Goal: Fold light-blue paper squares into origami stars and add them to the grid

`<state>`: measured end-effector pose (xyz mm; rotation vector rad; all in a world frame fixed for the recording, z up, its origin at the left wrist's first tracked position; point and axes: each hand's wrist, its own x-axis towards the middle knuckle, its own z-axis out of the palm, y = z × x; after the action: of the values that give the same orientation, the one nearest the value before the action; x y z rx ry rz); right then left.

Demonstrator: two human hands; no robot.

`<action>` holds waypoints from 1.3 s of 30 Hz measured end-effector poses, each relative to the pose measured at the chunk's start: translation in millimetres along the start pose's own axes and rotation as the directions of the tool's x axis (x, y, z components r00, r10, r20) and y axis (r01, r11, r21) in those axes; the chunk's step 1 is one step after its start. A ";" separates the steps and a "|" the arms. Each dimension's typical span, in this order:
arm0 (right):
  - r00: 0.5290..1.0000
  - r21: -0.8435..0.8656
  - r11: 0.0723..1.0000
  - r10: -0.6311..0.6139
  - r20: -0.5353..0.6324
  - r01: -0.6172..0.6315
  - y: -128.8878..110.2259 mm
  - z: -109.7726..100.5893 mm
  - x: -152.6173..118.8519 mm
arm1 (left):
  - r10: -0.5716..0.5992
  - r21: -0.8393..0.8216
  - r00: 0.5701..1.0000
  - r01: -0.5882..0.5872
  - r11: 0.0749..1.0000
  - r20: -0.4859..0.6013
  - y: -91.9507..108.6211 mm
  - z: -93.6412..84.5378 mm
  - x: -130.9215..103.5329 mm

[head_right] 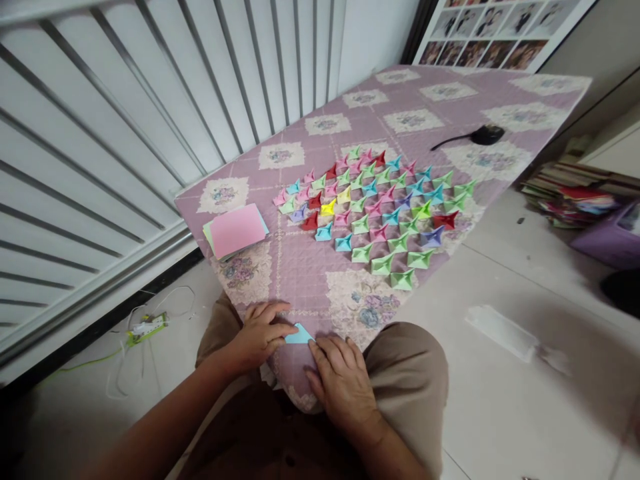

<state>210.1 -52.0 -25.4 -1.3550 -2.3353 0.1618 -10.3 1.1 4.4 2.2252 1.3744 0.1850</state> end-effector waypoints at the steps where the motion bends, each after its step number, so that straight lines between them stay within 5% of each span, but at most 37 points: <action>1: 1.000 -0.007 1.000 0.009 0.001 -0.009 -0.1 -0.6 0.8 | -0.007 -0.002 1.000 0.007 1.000 0.005 0.0 0.1 0.3; 13: 0.998 0.046 0.998 0.044 -0.044 -0.042 -5.0 -4.6 0.7 | 0.006 -0.033 0.999 -0.007 0.999 -0.038 4.5 -6.3 -4.8; 21: 0.979 -0.021 0.980 0.197 0.056 -0.196 -9.8 -16.8 38.6 | 0.001 -0.057 0.998 -0.005 0.998 -0.062 4.7 -3.2 -6.4; 30: 0.976 0.042 0.989 0.129 0.175 -0.139 0.4 -15.4 59.0 | 0.002 -0.118 0.999 -0.007 0.993 -0.043 5.4 -7.0 -2.5; 39: 0.985 0.216 0.963 0.143 0.100 -0.162 2.8 -6.8 54.7 | -0.038 -0.089 0.993 0.028 0.996 -0.112 18.3 2.5 -4.4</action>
<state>191.8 -4.8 -3.2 -1.4372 -2.1987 0.5209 3.0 -10.1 11.9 2.1472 1.4327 0.3583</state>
